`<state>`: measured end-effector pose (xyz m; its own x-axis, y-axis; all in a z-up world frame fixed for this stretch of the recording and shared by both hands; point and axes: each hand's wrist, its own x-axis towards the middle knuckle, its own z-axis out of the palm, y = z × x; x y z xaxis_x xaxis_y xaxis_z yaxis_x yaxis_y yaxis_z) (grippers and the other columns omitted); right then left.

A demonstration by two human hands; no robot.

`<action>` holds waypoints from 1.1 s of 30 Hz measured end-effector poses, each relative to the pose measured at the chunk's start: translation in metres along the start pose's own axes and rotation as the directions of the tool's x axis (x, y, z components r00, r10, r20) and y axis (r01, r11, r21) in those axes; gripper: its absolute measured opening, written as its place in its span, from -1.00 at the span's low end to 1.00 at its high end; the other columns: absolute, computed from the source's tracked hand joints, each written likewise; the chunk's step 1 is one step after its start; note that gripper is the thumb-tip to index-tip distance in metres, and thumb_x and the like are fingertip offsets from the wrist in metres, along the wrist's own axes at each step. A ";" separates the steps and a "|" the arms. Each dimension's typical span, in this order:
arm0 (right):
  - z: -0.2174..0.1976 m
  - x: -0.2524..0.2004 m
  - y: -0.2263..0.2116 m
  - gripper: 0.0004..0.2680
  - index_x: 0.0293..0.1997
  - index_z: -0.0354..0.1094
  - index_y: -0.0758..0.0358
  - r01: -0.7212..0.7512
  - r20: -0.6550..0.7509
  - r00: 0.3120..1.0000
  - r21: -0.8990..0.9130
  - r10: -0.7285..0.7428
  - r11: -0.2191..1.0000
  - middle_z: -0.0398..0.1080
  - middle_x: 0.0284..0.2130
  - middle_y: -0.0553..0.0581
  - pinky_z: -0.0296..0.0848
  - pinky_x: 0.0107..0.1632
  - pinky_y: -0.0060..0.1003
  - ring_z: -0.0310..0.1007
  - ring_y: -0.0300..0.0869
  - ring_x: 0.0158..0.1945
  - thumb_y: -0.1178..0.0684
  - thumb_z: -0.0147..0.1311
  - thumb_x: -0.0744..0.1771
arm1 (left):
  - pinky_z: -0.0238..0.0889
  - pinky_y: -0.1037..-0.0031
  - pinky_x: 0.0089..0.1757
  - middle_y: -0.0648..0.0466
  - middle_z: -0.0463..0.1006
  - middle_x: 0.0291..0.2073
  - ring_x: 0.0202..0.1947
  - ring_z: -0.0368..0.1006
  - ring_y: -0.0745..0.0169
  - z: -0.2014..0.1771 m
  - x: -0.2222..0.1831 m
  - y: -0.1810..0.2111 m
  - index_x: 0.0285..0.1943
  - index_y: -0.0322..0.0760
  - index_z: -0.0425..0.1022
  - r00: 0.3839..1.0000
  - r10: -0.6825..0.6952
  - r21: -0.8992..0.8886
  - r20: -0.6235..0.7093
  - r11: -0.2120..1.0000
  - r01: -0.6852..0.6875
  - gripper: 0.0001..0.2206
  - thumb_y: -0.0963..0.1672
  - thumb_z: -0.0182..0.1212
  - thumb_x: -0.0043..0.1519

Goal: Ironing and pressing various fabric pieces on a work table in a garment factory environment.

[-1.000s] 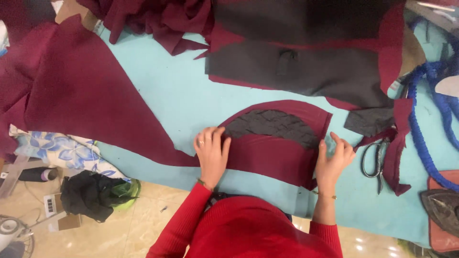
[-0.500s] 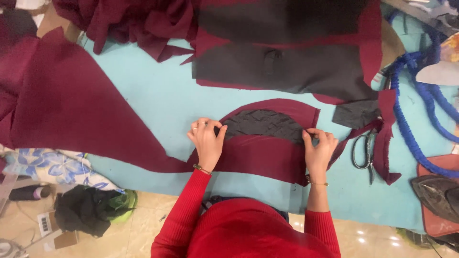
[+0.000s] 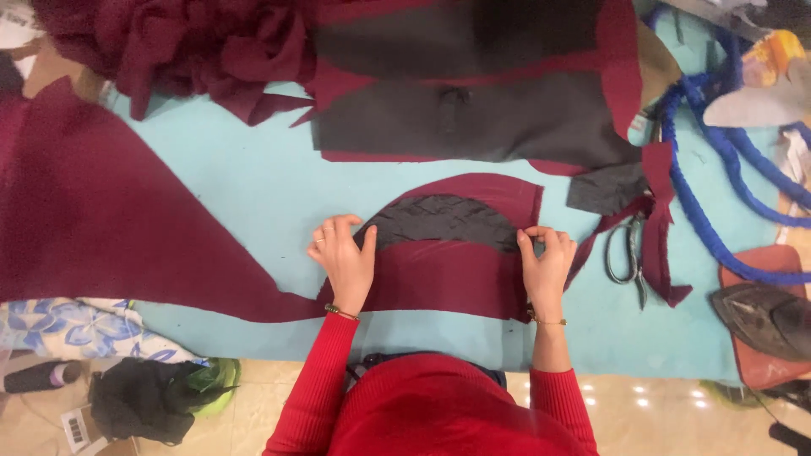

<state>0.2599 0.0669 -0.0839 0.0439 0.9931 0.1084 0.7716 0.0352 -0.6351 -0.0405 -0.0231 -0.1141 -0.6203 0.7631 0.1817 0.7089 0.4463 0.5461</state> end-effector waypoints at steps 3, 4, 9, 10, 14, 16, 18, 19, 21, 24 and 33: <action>-0.010 -0.004 0.008 -0.99 -0.13 0.44 0.15 0.001 -0.006 1.000 0.008 -0.001 1.000 0.31 -0.26 0.13 0.27 0.12 -0.06 0.30 0.07 -0.05 0.14 0.17 0.40 | -0.06 0.13 0.11 0.15 0.33 -0.01 0.15 0.17 0.08 -0.006 -0.006 0.014 0.06 -0.03 0.39 0.996 0.088 0.033 -0.022 0.996 -0.087 -0.70 -0.02 0.37 0.25; -0.010 -0.005 0.017 -0.98 -0.12 0.44 0.14 0.003 -0.013 1.000 -0.004 -0.003 1.000 0.32 -0.26 0.13 0.27 0.12 -0.06 0.30 0.06 -0.05 0.16 0.15 0.40 | -0.09 0.04 0.19 0.03 0.31 0.14 0.28 0.10 -0.04 -0.011 -0.009 0.024 0.16 -0.13 0.38 0.981 0.195 -0.009 -0.004 0.981 -0.195 -0.66 -0.04 0.33 0.27; -0.024 -0.009 0.019 -0.93 -0.08 0.44 0.10 -0.018 0.031 0.999 0.025 0.017 1.000 0.33 -0.24 0.06 0.27 0.11 -0.12 0.30 -0.02 -0.04 0.19 0.07 0.42 | -0.38 -0.27 0.31 -0.23 0.13 0.50 0.53 -0.11 -0.27 -0.001 -0.031 0.059 0.42 -0.28 0.30 0.842 0.495 -0.119 0.212 0.869 -0.481 -0.47 0.01 0.20 0.32; -0.024 -0.010 0.016 -0.92 -0.04 0.44 0.12 -0.011 0.020 1.000 0.020 0.010 1.000 0.34 -0.21 0.08 0.28 0.13 -0.10 0.30 0.01 -0.01 0.20 0.06 0.42 | -0.38 -0.23 0.34 -0.19 0.08 0.53 0.55 -0.11 -0.20 0.002 -0.034 0.066 0.47 -0.28 0.24 0.793 0.561 -0.142 0.236 0.827 -0.543 -0.44 0.03 0.15 0.34; -0.015 -0.016 0.008 -0.83 0.18 0.38 0.16 0.073 -0.060 0.995 -0.105 -0.079 0.992 0.29 -0.02 0.15 0.22 0.22 -0.01 0.26 0.06 0.15 0.16 0.05 0.44 | -0.42 -0.20 0.39 -0.07 -0.01 0.58 0.57 -0.14 -0.03 0.019 -0.042 0.082 0.57 -0.21 0.10 0.697 0.652 -0.126 0.299 0.751 -0.649 -0.32 0.11 0.11 0.32; -0.010 -0.017 -0.014 -0.78 0.25 0.34 0.22 0.195 -0.051 0.978 -0.094 -0.200 0.976 0.29 0.04 0.27 0.25 0.22 0.05 0.28 0.16 0.18 0.18 0.05 0.43 | -0.42 -0.20 0.40 -0.06 -0.01 0.58 0.57 -0.14 -0.03 0.026 -0.042 0.082 0.57 -0.19 0.11 0.702 0.646 -0.109 0.298 0.754 -0.648 -0.31 0.13 0.11 0.31; 0.004 -0.021 -0.023 -0.72 0.31 0.30 0.29 0.318 -0.043 0.946 -0.076 -0.322 0.945 0.30 0.10 0.39 0.28 0.22 0.11 0.31 0.25 0.20 0.20 0.05 0.41 | -0.41 -0.20 0.40 -0.06 -0.01 0.58 0.57 -0.15 -0.04 0.032 -0.042 0.080 0.57 -0.17 0.11 0.712 0.637 -0.088 0.296 0.760 -0.644 -0.29 0.14 0.11 0.29; 0.014 -0.025 -0.020 -0.67 0.41 0.20 0.18 0.342 0.042 0.940 -0.096 -0.339 0.935 0.18 0.27 0.34 0.13 0.33 0.10 0.15 0.20 0.35 0.09 0.00 0.43 | -0.40 -0.20 0.41 -0.04 -0.01 0.58 0.57 -0.15 -0.04 0.035 -0.043 0.077 0.58 -0.16 0.10 0.708 0.642 -0.093 0.295 0.757 -0.647 -0.29 0.16 0.09 0.29; 0.025 -0.032 -0.024 -0.61 0.50 0.10 0.07 0.379 0.141 0.921 -0.103 -0.363 0.920 0.05 0.43 0.29 -0.02 0.43 0.09 -0.01 0.16 0.50 -0.02 -0.05 0.45 | -0.39 -0.21 0.41 -0.03 -0.01 0.58 0.57 -0.15 -0.05 0.038 -0.043 0.073 0.58 -0.14 0.08 0.717 0.633 -0.086 0.294 0.764 -0.639 -0.28 0.17 0.08 0.28; 0.029 -0.041 -0.032 -0.55 0.58 -0.07 -0.04 0.404 0.321 0.892 -0.251 -0.318 0.880 -0.18 0.54 0.28 -0.24 0.47 0.19 -0.30 0.13 0.59 -0.24 -0.25 0.46 | -0.36 -0.21 0.42 0.00 -0.01 0.58 0.57 -0.14 -0.05 0.042 -0.044 0.070 0.58 -0.10 0.08 0.721 0.634 -0.063 0.279 0.761 -0.645 -0.22 0.16 0.19 0.20; 0.028 -0.035 -0.032 -0.54 0.54 0.05 0.09 0.338 0.184 0.937 -0.275 -0.295 0.900 -0.05 0.47 0.41 -0.18 0.45 0.25 -0.22 0.22 0.55 -0.19 -0.05 0.44 | -0.32 -0.27 0.40 -0.04 0.04 0.57 0.57 -0.10 -0.04 0.039 -0.044 0.068 0.57 -0.13 0.10 0.729 0.659 -0.112 0.185 0.751 -0.651 -0.28 0.17 0.08 0.28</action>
<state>0.2155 0.0339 -0.0887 -0.3038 0.9411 0.1483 0.8841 0.3365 -0.3244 0.0481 -0.0079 -0.1173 0.0776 0.9369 0.3409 0.8985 -0.2139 0.3834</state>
